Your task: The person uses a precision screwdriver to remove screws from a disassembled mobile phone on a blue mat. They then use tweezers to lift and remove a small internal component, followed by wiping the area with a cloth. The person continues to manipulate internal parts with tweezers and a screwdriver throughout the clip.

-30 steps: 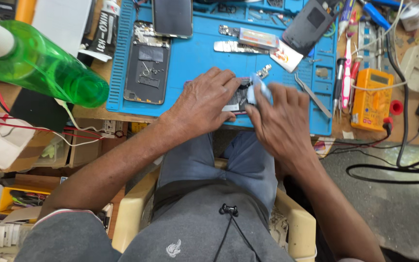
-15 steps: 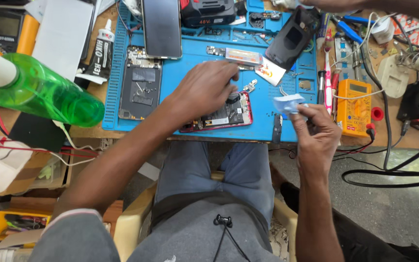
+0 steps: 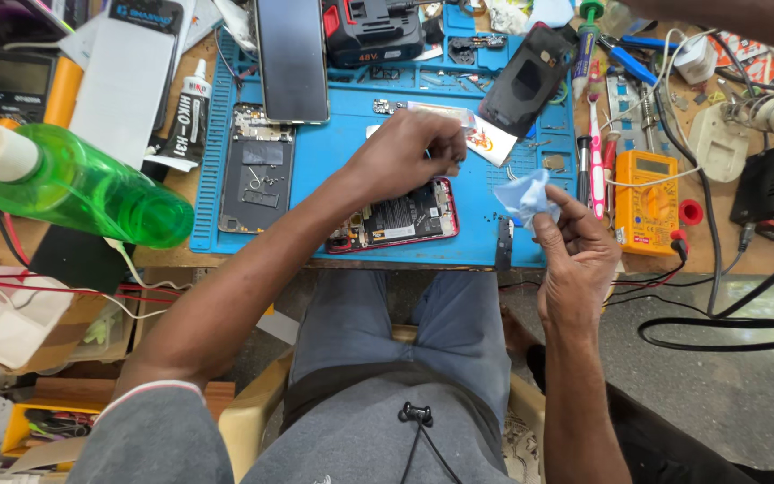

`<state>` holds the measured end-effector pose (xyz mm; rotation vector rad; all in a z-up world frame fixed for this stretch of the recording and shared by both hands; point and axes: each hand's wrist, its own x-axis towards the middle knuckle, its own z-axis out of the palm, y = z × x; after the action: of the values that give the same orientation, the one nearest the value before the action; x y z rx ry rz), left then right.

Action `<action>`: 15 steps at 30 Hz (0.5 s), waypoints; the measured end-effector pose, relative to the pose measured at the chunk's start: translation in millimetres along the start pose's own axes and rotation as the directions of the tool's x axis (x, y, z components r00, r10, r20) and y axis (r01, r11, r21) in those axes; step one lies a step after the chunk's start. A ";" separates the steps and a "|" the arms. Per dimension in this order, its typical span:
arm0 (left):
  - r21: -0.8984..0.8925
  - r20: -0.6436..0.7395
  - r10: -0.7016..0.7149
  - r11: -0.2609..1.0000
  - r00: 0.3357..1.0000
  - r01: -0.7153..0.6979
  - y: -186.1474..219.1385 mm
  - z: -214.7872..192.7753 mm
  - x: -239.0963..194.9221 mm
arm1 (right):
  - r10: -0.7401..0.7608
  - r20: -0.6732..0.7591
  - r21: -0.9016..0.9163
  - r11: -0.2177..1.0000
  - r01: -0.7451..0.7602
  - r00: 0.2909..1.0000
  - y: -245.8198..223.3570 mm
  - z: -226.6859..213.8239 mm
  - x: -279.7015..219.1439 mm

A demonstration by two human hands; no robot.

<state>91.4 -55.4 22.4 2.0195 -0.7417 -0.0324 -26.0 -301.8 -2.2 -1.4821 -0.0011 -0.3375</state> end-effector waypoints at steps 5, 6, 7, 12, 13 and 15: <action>0.038 -0.087 0.121 0.992 0.989 -0.118 9.1 -10.7 -50.0 | -0.049 0.073 -0.102 0.993 0.057 0.996 -5.4 16.5 5.7; 0.026 -0.084 0.095 0.995 0.992 -0.094 7.2 -12.6 -57.0 | -0.053 0.096 -0.135 0.989 0.066 0.994 -5.4 21.9 5.4; 0.014 -0.083 0.072 0.997 0.994 -0.071 5.2 -13.8 -62.2 | -0.058 0.121 -0.167 0.983 0.078 0.991 -6.2 26.8 5.7; 0.081 -0.077 0.044 0.996 0.996 -0.038 -0.4 -15.1 -73.9 | -0.085 0.215 -0.370 0.915 0.162 0.973 -17.1 47.5 10.6; 0.102 -0.075 0.056 0.994 0.996 -0.048 -0.8 -15.3 -74.5 | -0.107 0.235 -0.428 0.881 0.202 0.966 -19.1 50.4 12.2; 0.100 -0.089 0.066 0.993 0.994 -0.057 -1.0 -15.7 -75.2 | -0.131 0.287 -0.450 0.856 0.254 0.949 -21.2 55.3 15.1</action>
<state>35.4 -4.1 10.2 2.0745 -0.7586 0.1347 -5.0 -252.3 26.9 -2.0248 -0.2894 -0.3270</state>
